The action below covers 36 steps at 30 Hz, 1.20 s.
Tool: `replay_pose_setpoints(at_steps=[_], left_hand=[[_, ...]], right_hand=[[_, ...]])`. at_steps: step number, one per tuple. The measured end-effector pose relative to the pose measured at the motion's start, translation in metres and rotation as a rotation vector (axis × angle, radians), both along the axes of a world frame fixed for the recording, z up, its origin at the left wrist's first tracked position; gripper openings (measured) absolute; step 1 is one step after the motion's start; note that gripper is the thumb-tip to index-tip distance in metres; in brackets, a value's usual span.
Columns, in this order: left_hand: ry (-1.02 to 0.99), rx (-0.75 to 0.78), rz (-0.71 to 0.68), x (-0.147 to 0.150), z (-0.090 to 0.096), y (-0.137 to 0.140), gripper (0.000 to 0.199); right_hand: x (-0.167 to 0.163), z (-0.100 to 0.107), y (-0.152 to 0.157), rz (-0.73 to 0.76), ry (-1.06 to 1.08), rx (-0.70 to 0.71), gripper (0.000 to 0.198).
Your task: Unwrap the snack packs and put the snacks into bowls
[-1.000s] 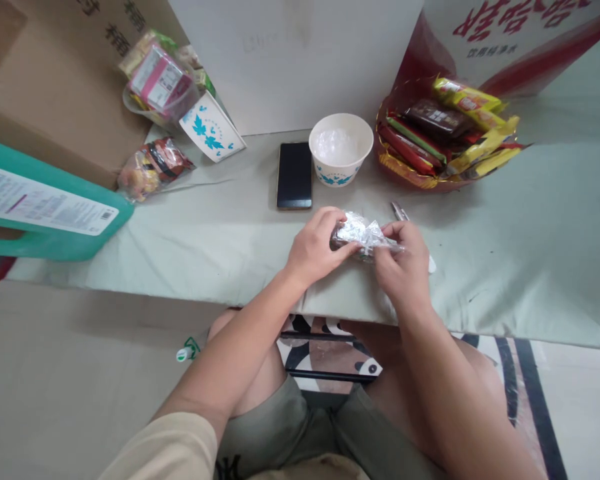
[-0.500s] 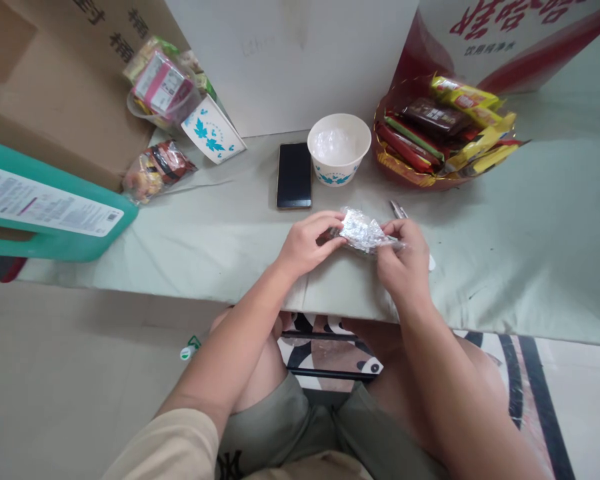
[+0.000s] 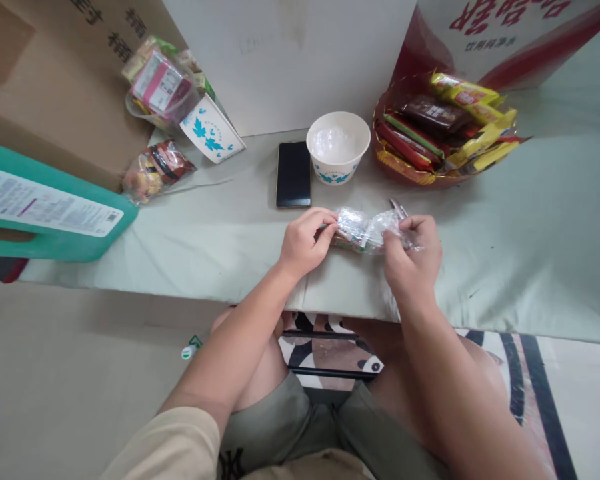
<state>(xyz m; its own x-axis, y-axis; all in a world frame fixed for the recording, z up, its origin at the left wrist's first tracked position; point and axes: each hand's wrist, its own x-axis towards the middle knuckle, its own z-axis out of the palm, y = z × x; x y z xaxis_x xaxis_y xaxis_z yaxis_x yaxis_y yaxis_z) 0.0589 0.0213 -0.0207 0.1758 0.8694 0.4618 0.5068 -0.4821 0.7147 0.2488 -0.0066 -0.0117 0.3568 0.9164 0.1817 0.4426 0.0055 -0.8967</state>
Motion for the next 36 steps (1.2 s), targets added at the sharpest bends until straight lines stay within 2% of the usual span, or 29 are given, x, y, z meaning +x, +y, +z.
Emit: replay_pose_setpoints(at_steps=[4, 7, 9, 11, 14, 16, 19, 22, 24, 28, 33, 36], left_hand=[[0.038, 0.012, 0.056, -0.001, 0.0, -0.001, 0.014], [0.054, 0.027, 0.082, -0.001, -0.001, -0.002, 0.015], [0.073, 0.028, 0.093, -0.001, -0.001, -0.002, 0.013], [0.086, 0.036, 0.078, 0.002, -0.002, -0.003, 0.008], [0.121, 0.044, -0.004, 0.011, -0.002, -0.005, 0.03], [0.148, 0.02, -0.044, 0.016, -0.002, -0.005, 0.033], [0.121, -0.038, -0.041, 0.016, -0.003, -0.004, 0.024], [0.06, -0.05, -0.028, 0.011, -0.003, -0.002, 0.008], [0.019, -0.028, -0.016, 0.009, -0.002, -0.002, 0.012], [-0.19, -0.061, 0.138, 0.007, 0.0, 0.001, 0.015], [-0.681, -0.281, 0.437, -0.002, 0.003, 0.012, 0.023], [-0.878, -0.419, 0.504, -0.006, 0.005, 0.016, 0.022]], right_hand=[[0.006, 0.002, 0.003, -0.111, 0.001, -0.015, 0.012], [0.011, 0.003, 0.006, -0.139, -0.035, -0.038, 0.017], [0.012, 0.003, 0.007, -0.11, -0.04, -0.079, 0.023], [0.009, 0.004, 0.005, -0.018, -0.045, -0.12, 0.025], [0.003, 0.005, 0.002, 0.173, -0.087, -0.138, 0.021], [0.0, 0.005, 0.0, 0.234, -0.103, -0.133, 0.021], [0.0, 0.003, -0.001, 0.204, -0.089, -0.13, 0.021], [0.003, 0.001, 0.0, 0.162, -0.052, -0.123, 0.02], [0.004, 0.001, 0.0, 0.143, -0.025, -0.114, 0.02], [0.003, 0.002, 0.001, 0.107, 0.003, -0.109, 0.021], [0.008, 0.002, 0.004, -0.004, 0.008, -0.092, 0.025], [0.016, -0.002, 0.008, -0.06, -0.037, -0.083, 0.029]])
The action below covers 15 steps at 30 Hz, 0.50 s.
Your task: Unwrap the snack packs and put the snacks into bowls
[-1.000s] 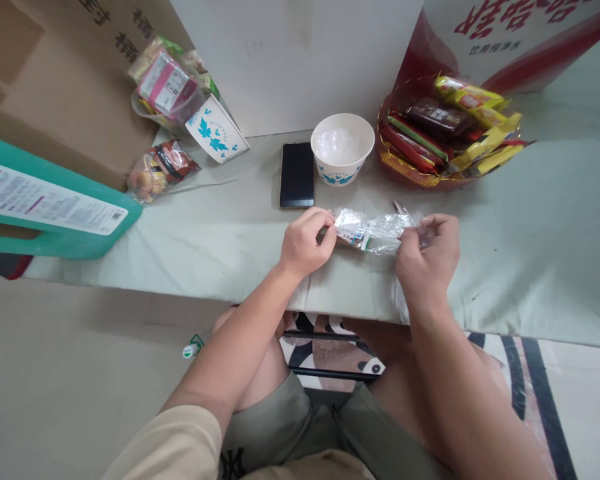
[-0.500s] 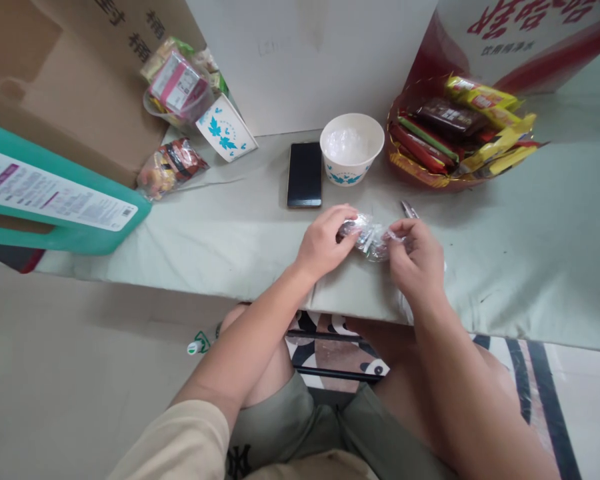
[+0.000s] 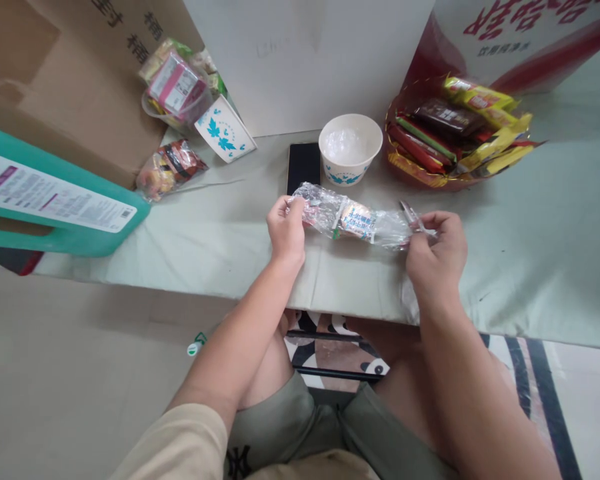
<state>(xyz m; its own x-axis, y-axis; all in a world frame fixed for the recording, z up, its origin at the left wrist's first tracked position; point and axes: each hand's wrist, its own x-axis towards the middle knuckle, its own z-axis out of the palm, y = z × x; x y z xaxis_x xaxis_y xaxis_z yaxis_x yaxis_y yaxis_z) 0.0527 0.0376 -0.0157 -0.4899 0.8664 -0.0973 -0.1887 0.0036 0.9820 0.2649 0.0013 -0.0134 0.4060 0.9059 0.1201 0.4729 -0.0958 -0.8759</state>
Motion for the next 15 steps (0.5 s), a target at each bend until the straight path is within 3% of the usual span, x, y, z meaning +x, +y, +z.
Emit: replay_pose_setpoints(at_steps=[2, 4, 7, 9, 12, 15], left_hand=[[-0.02, -0.045, -0.026, -0.002, -0.001, 0.001, 0.014], [0.086, -0.047, -0.06, -0.002, -0.004, 0.001, 0.008], [0.416, 0.034, -0.166, -0.003, -0.01, -0.001, 0.028], [0.635, 0.128, -0.259, -0.003, -0.012, -0.002, 0.036], [0.784, 0.23, -0.351, -0.002, -0.01, -0.006, 0.043], [0.783, 0.228, -0.391, -0.001, -0.007, -0.008, 0.039]], right_hand=[[0.005, -0.002, 0.002, -0.03, -0.082, 0.012, 0.03], [0.008, -0.003, 0.002, -0.054, -0.185, 0.081, 0.031], [0.006, -0.002, 0.0, -0.012, -0.339, 0.266, 0.032], [0.001, 0.0, -0.003, 0.073, -0.414, 0.315, 0.036], [-0.007, -0.002, -0.006, 0.185, -0.475, 0.181, 0.043], [-0.008, -0.006, -0.005, 0.211, -0.476, 0.025, 0.045]])
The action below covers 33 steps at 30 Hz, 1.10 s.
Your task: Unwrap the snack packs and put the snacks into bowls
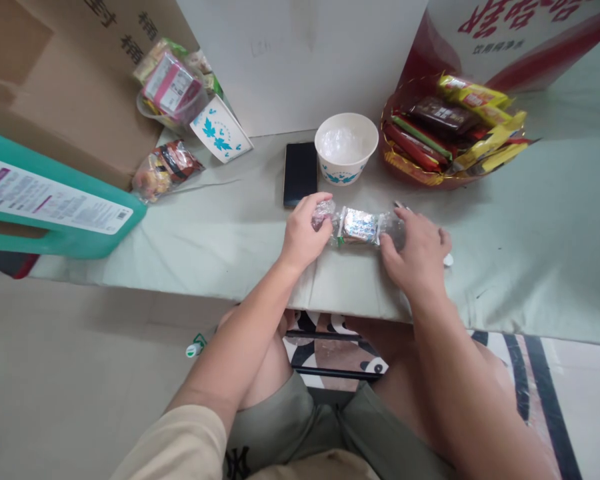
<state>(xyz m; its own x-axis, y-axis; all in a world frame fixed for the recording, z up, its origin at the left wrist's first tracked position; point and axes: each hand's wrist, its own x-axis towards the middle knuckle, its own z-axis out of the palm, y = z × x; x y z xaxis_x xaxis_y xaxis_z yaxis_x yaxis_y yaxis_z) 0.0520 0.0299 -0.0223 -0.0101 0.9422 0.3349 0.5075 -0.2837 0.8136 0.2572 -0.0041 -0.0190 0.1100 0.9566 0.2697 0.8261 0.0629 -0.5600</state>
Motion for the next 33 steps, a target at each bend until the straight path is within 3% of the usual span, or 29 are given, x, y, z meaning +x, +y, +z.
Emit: replay_pose_setpoints(at_steps=[8, 14, 20, 29, 33], left_hand=[[-0.12, -0.114, 0.144, -0.003, -0.005, 0.005, 0.025], [0.053, -0.014, 0.139, -0.004, -0.004, 0.005, 0.036], [-0.031, -0.148, 0.03, 0.002, 0.004, -0.001, 0.001], [-0.124, -0.068, 0.163, -0.004, 0.003, 0.003, 0.008], [-0.199, -0.069, 0.223, -0.005, 0.002, 0.006, 0.009]], right_hand=[[0.01, 0.004, 0.004, -0.046, 0.074, -0.023, 0.025], [0.005, 0.003, 0.003, 0.034, 0.102, 0.035, 0.029], [0.004, 0.004, 0.004, 0.001, 0.111, 0.03, 0.024], [0.008, 0.002, 0.003, 0.042, 0.032, -0.084, 0.025], [0.011, 0.005, 0.006, -0.012, 0.117, -0.03, 0.023]])
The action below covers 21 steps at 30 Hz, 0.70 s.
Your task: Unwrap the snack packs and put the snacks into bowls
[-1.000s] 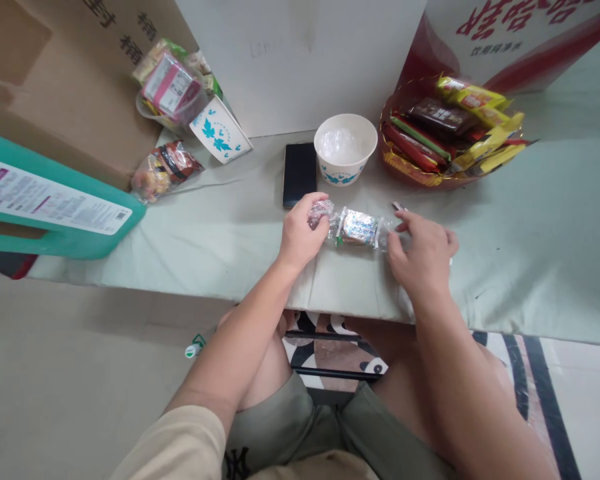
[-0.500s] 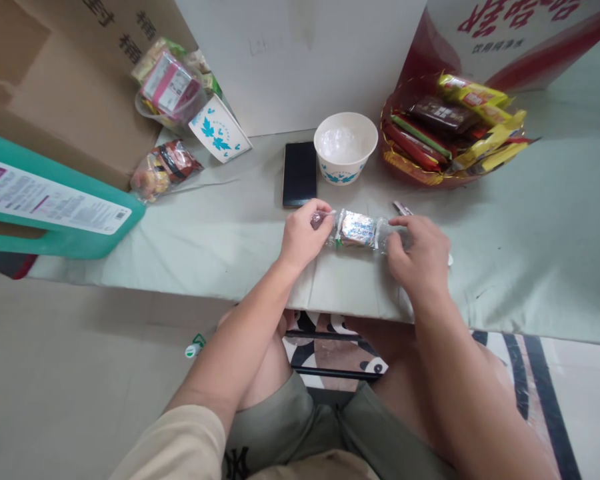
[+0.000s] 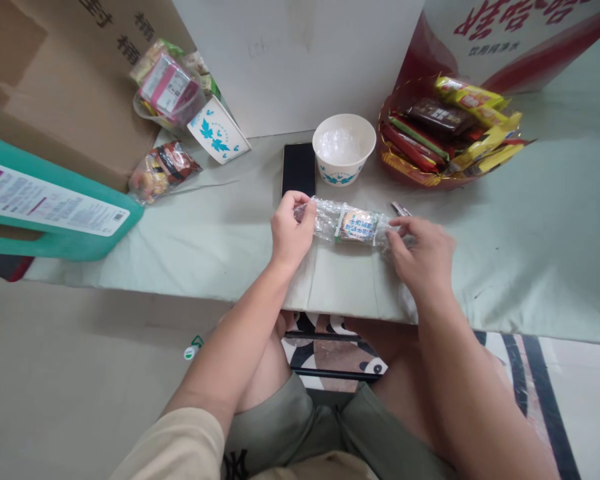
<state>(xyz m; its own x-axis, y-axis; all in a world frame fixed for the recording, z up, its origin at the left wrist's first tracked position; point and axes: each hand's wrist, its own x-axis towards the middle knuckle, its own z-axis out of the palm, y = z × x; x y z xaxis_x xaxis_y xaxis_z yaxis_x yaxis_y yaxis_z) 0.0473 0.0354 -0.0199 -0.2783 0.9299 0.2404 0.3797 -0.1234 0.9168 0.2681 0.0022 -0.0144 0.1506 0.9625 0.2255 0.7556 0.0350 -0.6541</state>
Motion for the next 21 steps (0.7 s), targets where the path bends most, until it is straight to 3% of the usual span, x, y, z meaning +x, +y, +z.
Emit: replay_pose_setpoints(at_steps=[5, 8, 11, 14, 17, 21], left_hand=[[-0.14, -0.046, 0.043, -0.005, -0.002, 0.006, 0.015], [-0.183, -0.085, 0.033, -0.01, -0.006, 0.009, 0.013], [-0.065, -0.094, -0.018, -0.012, -0.011, 0.008, 0.014], [0.145, -0.001, -0.066, -0.008, -0.013, 0.005, 0.032], [0.239, 0.088, -0.131, -0.004, -0.01, 0.002, 0.041], [0.15, 0.08, -0.125, -0.003, -0.004, 0.001, 0.034]], right_hand=[[0.014, 0.005, 0.005, -0.084, 0.14, -0.013, 0.023], [0.022, 0.006, 0.006, -0.096, 0.126, 0.071, 0.023], [0.021, 0.004, 0.006, 0.022, 0.059, 0.147, 0.025], [0.016, 0.001, 0.006, 0.139, -0.007, 0.124, 0.038], [0.014, -0.002, 0.007, 0.058, -0.027, 0.097, 0.046], [0.017, 0.001, 0.008, -0.074, 0.017, 0.136, 0.035]])
